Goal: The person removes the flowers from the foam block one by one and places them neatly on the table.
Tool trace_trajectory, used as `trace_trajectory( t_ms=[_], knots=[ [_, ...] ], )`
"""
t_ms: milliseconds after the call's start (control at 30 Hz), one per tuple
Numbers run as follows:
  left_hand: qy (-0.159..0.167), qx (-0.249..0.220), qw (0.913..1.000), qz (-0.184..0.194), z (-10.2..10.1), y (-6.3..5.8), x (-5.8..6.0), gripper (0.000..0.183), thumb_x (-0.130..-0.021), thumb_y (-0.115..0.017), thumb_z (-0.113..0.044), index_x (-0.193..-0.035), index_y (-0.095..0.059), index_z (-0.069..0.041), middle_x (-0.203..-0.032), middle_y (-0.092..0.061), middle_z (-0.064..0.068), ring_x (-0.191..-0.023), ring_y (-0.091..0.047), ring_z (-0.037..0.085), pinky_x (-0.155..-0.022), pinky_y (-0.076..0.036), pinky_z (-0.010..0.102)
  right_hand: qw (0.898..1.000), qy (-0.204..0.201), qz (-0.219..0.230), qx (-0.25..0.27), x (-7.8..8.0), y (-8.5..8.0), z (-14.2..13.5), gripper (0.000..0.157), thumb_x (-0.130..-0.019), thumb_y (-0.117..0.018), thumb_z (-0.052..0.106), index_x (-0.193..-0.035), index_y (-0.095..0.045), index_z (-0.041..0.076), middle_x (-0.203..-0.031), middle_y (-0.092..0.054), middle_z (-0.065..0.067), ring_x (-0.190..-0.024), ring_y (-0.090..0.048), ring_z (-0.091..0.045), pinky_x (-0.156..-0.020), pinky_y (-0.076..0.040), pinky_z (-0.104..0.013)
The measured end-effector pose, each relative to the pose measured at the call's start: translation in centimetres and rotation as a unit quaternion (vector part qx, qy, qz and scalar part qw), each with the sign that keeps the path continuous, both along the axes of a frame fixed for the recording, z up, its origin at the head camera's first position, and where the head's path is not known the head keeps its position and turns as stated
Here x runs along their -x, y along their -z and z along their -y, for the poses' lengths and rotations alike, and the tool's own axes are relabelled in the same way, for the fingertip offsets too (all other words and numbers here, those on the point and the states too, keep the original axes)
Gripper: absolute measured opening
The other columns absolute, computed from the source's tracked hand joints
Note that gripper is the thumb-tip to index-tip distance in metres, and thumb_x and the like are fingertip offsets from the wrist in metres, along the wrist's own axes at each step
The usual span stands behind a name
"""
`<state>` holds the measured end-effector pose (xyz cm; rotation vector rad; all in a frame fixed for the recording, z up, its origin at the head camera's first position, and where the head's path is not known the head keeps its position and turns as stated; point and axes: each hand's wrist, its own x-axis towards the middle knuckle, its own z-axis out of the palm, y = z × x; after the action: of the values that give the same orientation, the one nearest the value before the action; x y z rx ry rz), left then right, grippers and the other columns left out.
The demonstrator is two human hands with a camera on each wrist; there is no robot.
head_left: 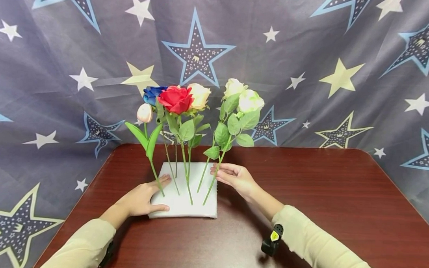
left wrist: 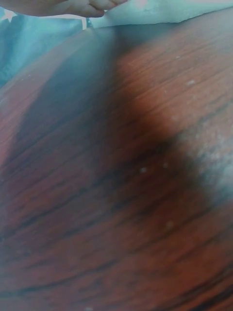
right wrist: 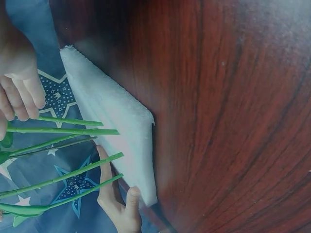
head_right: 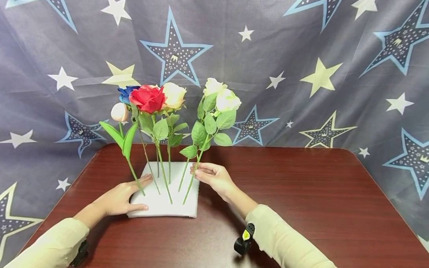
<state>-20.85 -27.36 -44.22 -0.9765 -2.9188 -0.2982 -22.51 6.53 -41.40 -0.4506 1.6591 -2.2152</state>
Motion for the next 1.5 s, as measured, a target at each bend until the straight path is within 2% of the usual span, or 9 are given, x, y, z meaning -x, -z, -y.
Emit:
trace_trajectory(
  t_ms=[333,600,833,967,1233,1333,1500],
  knots=[
    [0.002,-0.005,1.0000,-0.006,0.1,0.1,-0.1,0.089,-0.077,-0.069,-0.061,-0.146,-0.042,-0.010,-0.150,-0.044,0.011,-0.135,-0.048,0.026,-0.105,-0.046,0.042,1.000,-0.007,-0.006,0.009,0.0,0.2,-0.1,0.045,-0.096,-0.049,-0.003,-0.137,-0.038,-0.019,-0.140,-0.043,-0.036,-0.118,-0.063,-0.020,-0.101,-0.049,-0.031],
    [0.009,-0.008,0.9998,-0.015,0.1,0.1,0.0,0.089,-0.076,-0.070,-0.060,-0.145,-0.043,-0.010,-0.149,-0.046,0.012,-0.134,-0.049,0.026,-0.104,-0.046,0.041,1.000,-0.018,0.002,0.016,-0.3,-0.5,0.0,0.045,-0.096,-0.049,-0.002,-0.138,-0.039,-0.016,-0.142,-0.041,-0.035,-0.128,-0.055,-0.029,-0.102,-0.048,-0.031],
    [0.008,-0.011,0.9999,-0.009,0.2,0.1,-0.1,0.089,-0.076,-0.070,-0.060,-0.145,-0.043,-0.010,-0.149,-0.046,0.012,-0.135,-0.049,0.026,-0.104,-0.046,0.042,0.999,-0.038,-0.004,0.016,-0.7,-0.9,0.2,0.049,-0.096,-0.051,0.002,-0.139,-0.036,-0.017,-0.143,-0.040,-0.034,-0.127,-0.056,-0.025,-0.100,-0.048,-0.026],
    [0.008,-0.010,0.9999,-0.009,0.1,0.0,-0.1,0.090,-0.076,-0.070,-0.061,-0.145,-0.043,-0.009,-0.149,-0.046,0.013,-0.135,-0.049,0.026,-0.105,-0.046,0.042,0.999,-0.029,-0.013,0.010,-0.9,-0.9,0.4,0.047,-0.096,-0.051,0.001,-0.138,-0.039,-0.017,-0.140,-0.044,-0.034,-0.122,-0.060,-0.022,-0.100,-0.049,-0.027],
    [0.012,-0.009,0.9998,-0.012,0.1,-0.1,0.0,0.089,-0.076,-0.070,-0.060,-0.145,-0.043,-0.009,-0.149,-0.046,0.012,-0.134,-0.049,0.026,-0.104,-0.046,0.042,0.999,-0.002,-0.053,0.002,-0.9,-0.6,0.7,0.038,-0.097,-0.048,0.000,-0.128,-0.046,-0.022,-0.128,-0.050,-0.040,-0.103,-0.069,-0.010,-0.098,-0.051,-0.035],
    [0.012,-0.010,0.9998,-0.012,0.2,-0.1,0.1,0.089,-0.076,-0.070,-0.059,-0.145,-0.044,-0.010,-0.149,-0.047,0.012,-0.134,-0.050,0.026,-0.104,-0.046,0.042,0.998,0.001,-0.060,-0.004,-1.0,-0.7,0.7,0.039,-0.096,-0.050,0.000,-0.127,-0.046,-0.024,-0.124,-0.057,-0.036,-0.102,-0.070,-0.012,-0.096,-0.053,-0.035],
    [0.012,-0.016,0.9997,-0.015,0.2,0.1,0.1,0.090,-0.075,-0.072,-0.059,-0.145,-0.044,-0.010,-0.148,-0.047,0.011,-0.133,-0.050,0.025,-0.103,-0.047,0.042,0.999,0.008,-0.051,-0.002,-1.1,-1.1,0.6,0.038,-0.093,-0.055,-0.002,-0.123,-0.049,-0.025,-0.106,-0.073,-0.017,-0.106,-0.070,-0.026,-0.093,-0.054,-0.037]
  ],
)
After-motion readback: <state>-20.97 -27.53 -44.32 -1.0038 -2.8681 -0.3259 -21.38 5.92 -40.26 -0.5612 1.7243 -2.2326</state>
